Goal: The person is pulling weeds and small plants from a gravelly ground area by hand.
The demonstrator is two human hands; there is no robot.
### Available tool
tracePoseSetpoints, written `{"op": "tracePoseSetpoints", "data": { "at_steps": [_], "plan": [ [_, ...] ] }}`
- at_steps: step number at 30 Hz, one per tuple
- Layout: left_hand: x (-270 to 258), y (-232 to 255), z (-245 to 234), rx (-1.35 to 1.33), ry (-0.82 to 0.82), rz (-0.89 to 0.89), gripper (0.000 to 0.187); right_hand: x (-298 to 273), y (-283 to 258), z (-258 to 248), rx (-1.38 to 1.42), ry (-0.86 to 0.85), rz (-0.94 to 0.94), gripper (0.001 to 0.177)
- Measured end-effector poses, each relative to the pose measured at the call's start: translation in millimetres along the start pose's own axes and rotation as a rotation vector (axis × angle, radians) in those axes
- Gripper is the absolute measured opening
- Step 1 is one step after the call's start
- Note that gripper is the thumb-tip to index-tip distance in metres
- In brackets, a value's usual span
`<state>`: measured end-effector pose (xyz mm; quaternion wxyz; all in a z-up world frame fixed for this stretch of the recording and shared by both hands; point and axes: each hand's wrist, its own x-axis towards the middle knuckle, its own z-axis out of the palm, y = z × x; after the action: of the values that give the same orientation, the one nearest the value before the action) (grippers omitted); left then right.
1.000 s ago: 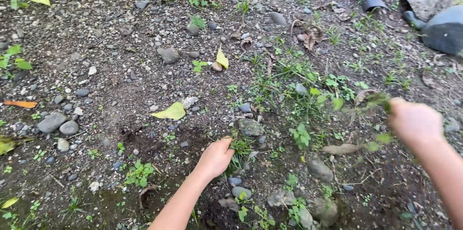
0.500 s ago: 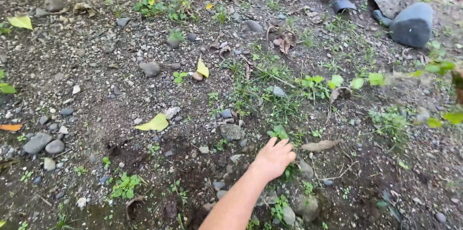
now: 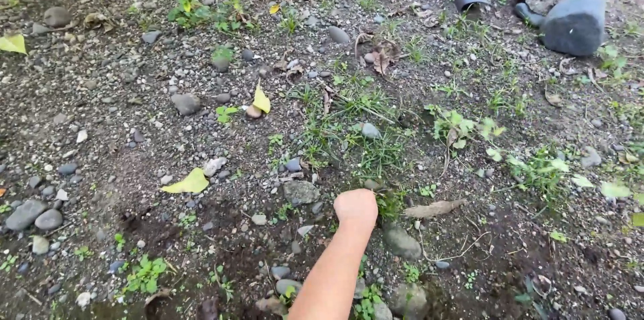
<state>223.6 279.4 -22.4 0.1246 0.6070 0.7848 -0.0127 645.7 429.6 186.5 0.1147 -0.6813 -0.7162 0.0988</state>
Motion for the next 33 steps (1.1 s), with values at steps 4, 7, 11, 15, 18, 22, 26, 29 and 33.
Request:
{"op": "tracePoseSetpoints", "data": {
  "at_steps": [4,7,11,15,18,22,26,29,33],
  "plan": [
    [-36,-9,-67,-0.188,-0.24,-0.056,0.018,-43,-91,28,0.105,-0.048,0.065,0.019],
    [-46,-11,-82,-0.267,-0.369,-0.174,0.014,-60,-178,54,0.187,-0.166,-0.027,0.018],
    [-51,-11,-61,-0.449,-0.333,-0.272,0.023,-57,-252,139,0.109,-0.501,-0.218,0.027],
    [-53,-9,-65,-0.553,-0.403,-0.412,0.013,-22,-262,231,0.087,-0.478,-0.537,0.034],
    [-50,-14,-49,-0.668,-0.387,-0.448,0.016,3,-253,284,-0.065,-0.26,-0.836,0.069],
    [-61,-17,-37,-0.725,-0.427,-0.476,0.017,-3,-272,274,-0.568,-0.071,-0.856,0.06],
    [-102,-43,-36,-0.75,-0.472,-0.581,0.014,-3,-294,273,-0.591,0.0,-0.578,0.061],
    [-116,-75,-43,-0.706,-0.439,-0.558,0.024,-6,-321,241,-0.648,-0.241,-0.372,0.07],
    [-129,-92,-66,-0.764,-0.429,-0.591,0.033,10,-327,223,-0.84,-0.362,-0.343,0.082]
  ]
}}
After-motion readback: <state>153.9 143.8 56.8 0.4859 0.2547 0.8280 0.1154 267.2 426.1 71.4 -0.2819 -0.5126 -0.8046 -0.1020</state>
